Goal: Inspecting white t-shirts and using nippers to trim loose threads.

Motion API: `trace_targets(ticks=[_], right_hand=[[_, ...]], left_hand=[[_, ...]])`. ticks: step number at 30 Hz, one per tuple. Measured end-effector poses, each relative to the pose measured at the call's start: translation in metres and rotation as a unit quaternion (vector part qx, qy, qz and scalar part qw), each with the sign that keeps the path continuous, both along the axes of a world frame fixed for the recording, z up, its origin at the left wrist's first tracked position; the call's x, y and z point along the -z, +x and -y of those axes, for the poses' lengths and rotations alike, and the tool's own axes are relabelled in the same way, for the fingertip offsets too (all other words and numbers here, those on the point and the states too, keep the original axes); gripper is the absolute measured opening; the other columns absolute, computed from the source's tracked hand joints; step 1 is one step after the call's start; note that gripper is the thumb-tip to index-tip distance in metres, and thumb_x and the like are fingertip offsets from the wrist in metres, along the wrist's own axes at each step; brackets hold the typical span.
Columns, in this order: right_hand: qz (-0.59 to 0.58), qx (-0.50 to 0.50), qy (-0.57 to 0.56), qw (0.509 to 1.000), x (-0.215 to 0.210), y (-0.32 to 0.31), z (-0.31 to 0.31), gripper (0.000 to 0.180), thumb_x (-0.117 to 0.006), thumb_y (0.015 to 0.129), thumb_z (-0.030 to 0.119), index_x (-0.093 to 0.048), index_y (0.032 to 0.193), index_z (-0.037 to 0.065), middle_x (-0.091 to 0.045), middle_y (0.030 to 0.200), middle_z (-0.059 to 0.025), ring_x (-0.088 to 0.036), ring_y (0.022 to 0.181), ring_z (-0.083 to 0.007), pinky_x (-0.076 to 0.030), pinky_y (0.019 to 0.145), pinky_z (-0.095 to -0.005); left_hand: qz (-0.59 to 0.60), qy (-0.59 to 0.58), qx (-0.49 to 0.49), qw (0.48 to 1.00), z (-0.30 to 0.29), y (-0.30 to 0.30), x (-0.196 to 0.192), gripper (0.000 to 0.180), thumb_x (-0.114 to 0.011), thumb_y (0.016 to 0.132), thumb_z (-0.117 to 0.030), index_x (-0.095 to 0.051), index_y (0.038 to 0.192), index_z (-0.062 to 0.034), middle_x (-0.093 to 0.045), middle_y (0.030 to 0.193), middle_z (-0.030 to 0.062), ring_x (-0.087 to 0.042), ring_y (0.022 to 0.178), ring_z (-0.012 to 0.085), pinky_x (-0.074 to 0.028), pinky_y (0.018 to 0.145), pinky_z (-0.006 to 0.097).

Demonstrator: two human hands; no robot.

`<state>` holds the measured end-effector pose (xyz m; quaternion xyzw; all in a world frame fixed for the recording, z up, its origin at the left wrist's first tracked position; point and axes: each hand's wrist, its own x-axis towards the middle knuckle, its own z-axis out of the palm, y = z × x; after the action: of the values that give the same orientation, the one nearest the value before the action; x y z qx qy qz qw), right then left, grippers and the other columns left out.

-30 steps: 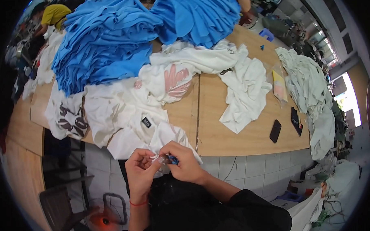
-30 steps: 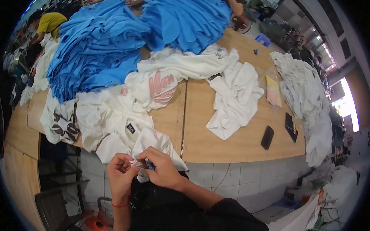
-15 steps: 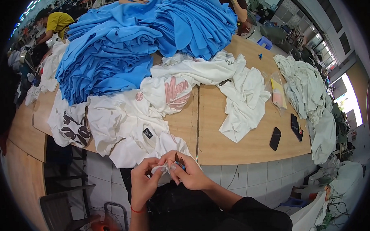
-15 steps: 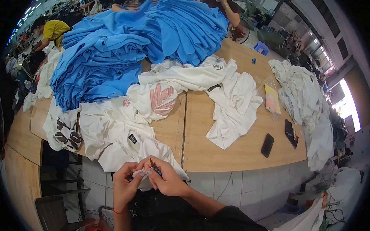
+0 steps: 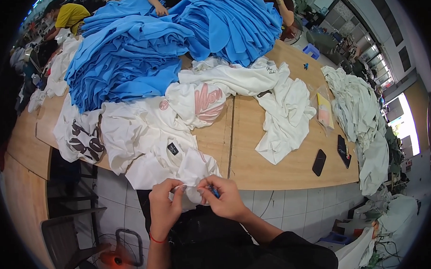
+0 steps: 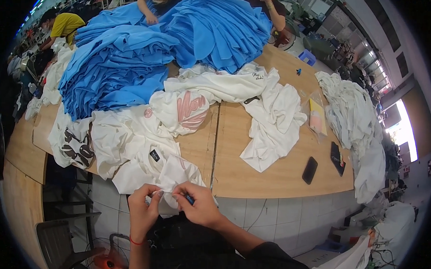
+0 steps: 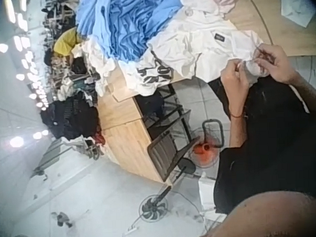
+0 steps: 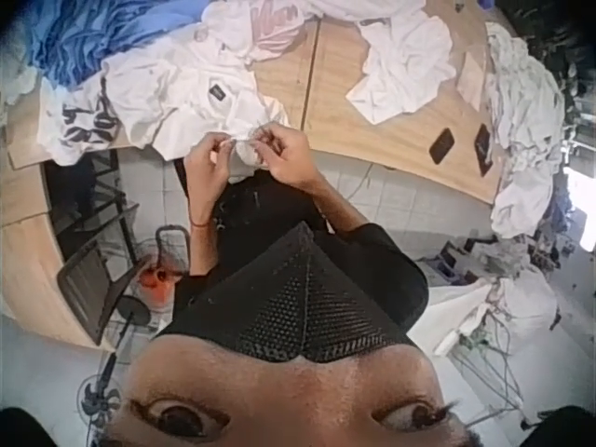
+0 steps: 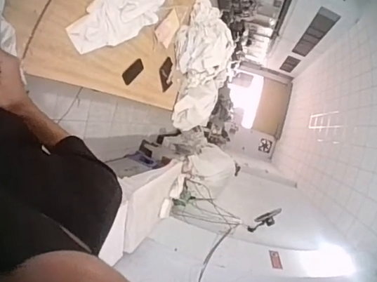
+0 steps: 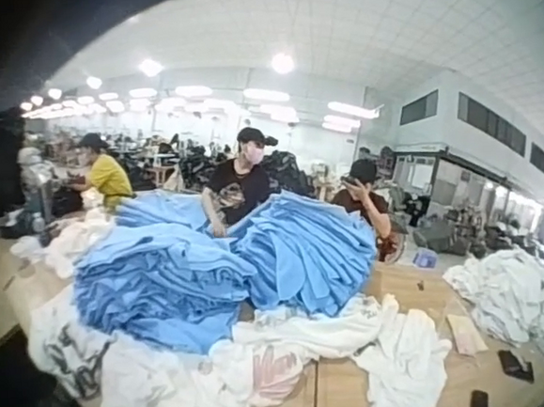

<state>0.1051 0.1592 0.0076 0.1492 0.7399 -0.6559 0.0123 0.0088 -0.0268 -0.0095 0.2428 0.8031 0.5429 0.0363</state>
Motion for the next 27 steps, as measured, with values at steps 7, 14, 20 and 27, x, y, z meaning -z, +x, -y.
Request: trace_targets(ticks=[7, 14, 20, 27], right_hand=[[-0.137, 0.097, 0.116, 0.979, -0.022, -0.013, -0.026, 0.009, -0.076, 0.097, -0.008, -0.078, 0.105, -0.006, -0.079, 0.097, -0.0093, -0.076, 0.087, -0.0136, -0.059, 0.077, -0.0281], [-0.100, -0.178, 0.182, 0.962, -0.018, -0.003, -0.046, 0.014, -0.072, 0.096, -0.007, -0.077, 0.107, -0.001, -0.074, 0.095, -0.0090, -0.071, 0.083, -0.0176, -0.053, 0.069, -0.0315], [-0.050, -0.064, -0.194, 0.978, -0.025, -0.008, -0.021, 0.009, -0.062, 0.110, 0.004, -0.067, 0.113, -0.003, -0.071, 0.099, -0.0060, -0.069, 0.076, -0.0128, -0.050, 0.069, -0.0286], [-0.029, -0.050, 0.006, 0.998, -0.013, -0.001, -0.011, 0.008, -0.062, 0.109, 0.002, -0.069, 0.108, -0.002, -0.069, 0.081, -0.0046, -0.067, 0.063, -0.0105, -0.049, 0.059, -0.0264]], left_hand=[[0.157, 0.079, 0.062, 0.982, -0.003, 0.003, -0.013, 0.017, -0.073, 0.098, 0.003, -0.075, 0.115, 0.0009, -0.079, 0.088, 0.0134, -0.069, 0.070, 0.0149, -0.051, 0.064, 0.028], [0.075, 0.015, 0.085, 0.993, 0.007, -0.003, -0.014, 0.026, -0.073, 0.096, 0.004, -0.076, 0.122, 0.0003, -0.079, 0.089, 0.0116, -0.067, 0.070, 0.0135, -0.051, 0.066, 0.028], [0.176, 0.101, 0.102, 0.974, -0.012, 0.011, -0.017, 0.020, -0.074, 0.096, 0.002, -0.079, 0.115, -0.0012, -0.078, 0.096, 0.0121, -0.073, 0.086, 0.0227, -0.055, 0.080, 0.035], [-0.041, -0.037, 0.108, 0.993, -0.004, 0.000, -0.014, 0.015, -0.074, 0.091, 0.000, -0.078, 0.105, -0.0034, -0.072, 0.088, 0.0160, -0.066, 0.077, 0.0384, -0.049, 0.073, 0.049]])
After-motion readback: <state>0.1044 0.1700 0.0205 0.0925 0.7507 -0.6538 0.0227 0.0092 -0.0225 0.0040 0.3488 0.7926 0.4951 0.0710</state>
